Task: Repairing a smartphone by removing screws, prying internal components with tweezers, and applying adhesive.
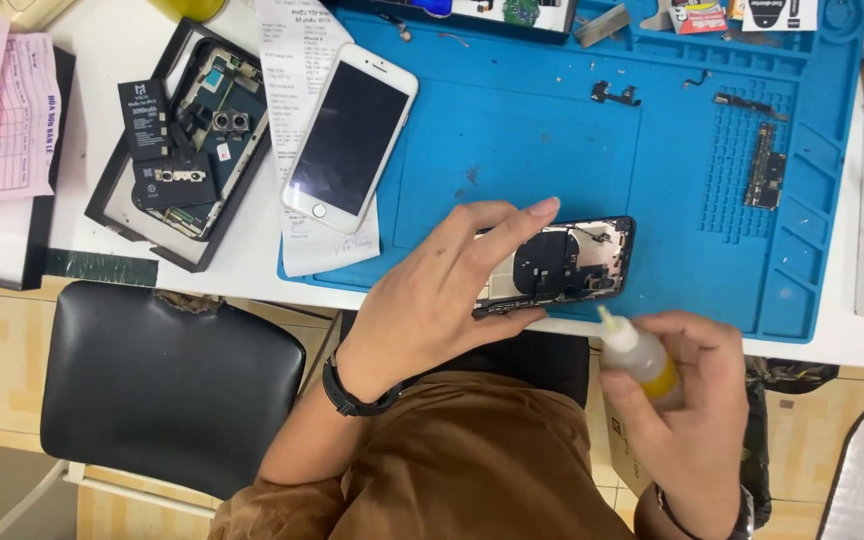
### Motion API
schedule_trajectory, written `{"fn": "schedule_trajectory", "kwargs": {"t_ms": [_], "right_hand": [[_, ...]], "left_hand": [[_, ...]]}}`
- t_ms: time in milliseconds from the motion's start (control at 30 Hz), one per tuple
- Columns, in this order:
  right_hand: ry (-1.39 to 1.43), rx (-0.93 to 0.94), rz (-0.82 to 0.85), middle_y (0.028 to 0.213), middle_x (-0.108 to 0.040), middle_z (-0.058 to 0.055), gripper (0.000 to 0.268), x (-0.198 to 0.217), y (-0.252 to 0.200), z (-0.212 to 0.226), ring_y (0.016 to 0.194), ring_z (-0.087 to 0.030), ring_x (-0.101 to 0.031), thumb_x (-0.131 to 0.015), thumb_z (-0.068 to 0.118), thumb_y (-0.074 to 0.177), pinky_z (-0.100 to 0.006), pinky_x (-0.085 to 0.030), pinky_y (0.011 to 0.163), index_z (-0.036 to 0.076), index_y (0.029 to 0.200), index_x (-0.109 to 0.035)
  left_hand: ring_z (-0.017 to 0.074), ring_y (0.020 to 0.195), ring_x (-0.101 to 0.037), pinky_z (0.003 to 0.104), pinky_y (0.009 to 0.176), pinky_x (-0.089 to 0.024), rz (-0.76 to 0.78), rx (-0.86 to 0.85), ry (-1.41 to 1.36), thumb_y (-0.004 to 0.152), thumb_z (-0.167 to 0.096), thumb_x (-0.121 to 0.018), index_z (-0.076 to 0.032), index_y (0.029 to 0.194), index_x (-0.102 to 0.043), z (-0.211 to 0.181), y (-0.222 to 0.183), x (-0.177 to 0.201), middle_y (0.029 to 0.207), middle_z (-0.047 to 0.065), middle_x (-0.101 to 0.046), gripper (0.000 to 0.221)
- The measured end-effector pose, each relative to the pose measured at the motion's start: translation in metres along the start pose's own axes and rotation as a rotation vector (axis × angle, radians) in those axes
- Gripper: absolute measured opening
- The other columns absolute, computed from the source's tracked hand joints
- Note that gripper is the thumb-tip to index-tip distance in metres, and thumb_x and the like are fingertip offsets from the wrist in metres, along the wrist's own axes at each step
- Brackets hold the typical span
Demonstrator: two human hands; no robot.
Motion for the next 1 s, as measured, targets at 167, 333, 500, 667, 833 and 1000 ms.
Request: {"fn": "schedule_trajectory", "kwargs": {"t_ms": [167,333,500,667,833,1000], "right_hand": [[-0.357,0.145,0.089,0.115,-0.056,-0.014,0.041,0.006,0.017,0.018,0.106,-0.026,-0.058,-0.061,0.022,0.085,-0.035,-0.044,0.084,0.001,0.119,-0.051],[-0.582,0.554,0.000,0.107,-0.058,-0.020,0.044,0.000,0.027,0.029,0.096,-0.033,-0.058,-0.077,0.018,0.085,-0.040,-0.048,0.086,-0.001,0.118,-0.056],[-0.639,0.605,0.006,0.103,-0.056,-0.018,0.044,-0.005,0.033,0.033,0.089,-0.031,-0.053,-0.078,0.019,0.087,-0.039,-0.044,0.078,0.002,0.122,-0.057],[-0.682,0.589,0.006,0.103,-0.054,-0.016,0.045,-0.008,0.035,0.032,0.087,-0.031,-0.052,-0.078,0.021,0.088,-0.038,-0.043,0.076,0.005,0.124,-0.057],[-0.694,0.567,0.014,0.103,-0.054,-0.016,0.043,-0.007,0.035,0.031,0.088,-0.032,-0.051,-0.076,0.021,0.089,-0.039,-0.043,0.077,0.006,0.124,-0.057],[-0.688,0.561,0.015,0.103,-0.054,-0.017,0.043,-0.008,0.036,0.031,0.089,-0.031,-0.052,-0.077,0.021,0.088,-0.039,-0.043,0.076,0.005,0.123,-0.057]], "left_hand": [[0.0237,0.114,-0.056,0.033,0.090,-0.055,-0.010,-0.016,0.012,0.095,-0.029,-0.081,-0.013,0.149,-0.015,0.000,-0.002,0.001,0.130,0.014,-0.048,0.087],[0.0241,0.114,-0.056,0.033,0.088,-0.055,-0.021,-0.015,0.006,0.097,-0.030,-0.079,-0.014,0.151,-0.012,0.001,-0.003,0.002,0.129,0.013,-0.050,0.087],[0.0224,0.104,-0.058,0.033,0.079,-0.055,0.000,0.032,0.006,0.096,-0.027,-0.081,-0.017,0.150,-0.017,0.000,-0.003,0.004,0.126,0.012,-0.050,0.084],[0.0219,0.103,-0.058,0.033,0.078,-0.055,0.000,0.033,0.034,0.096,-0.028,-0.081,-0.017,0.149,-0.017,-0.001,-0.003,0.004,0.125,0.011,-0.050,0.084],[0.0223,0.105,-0.058,0.034,0.080,-0.056,0.005,0.038,0.033,0.097,-0.030,-0.080,-0.017,0.149,-0.018,-0.001,-0.003,0.004,0.125,0.011,-0.050,0.082],[0.0228,0.108,-0.059,0.034,0.083,-0.056,-0.009,0.029,0.044,0.098,-0.033,-0.077,-0.016,0.149,-0.019,0.000,-0.002,0.004,0.125,0.011,-0.051,0.079]]}}
Point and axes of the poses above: each hand's wrist, its own y-axis towards the middle knuckle, its own x-axis out of the back of the hand, z = x × y, the point moved 3 cm from there along y, towards the middle knuckle
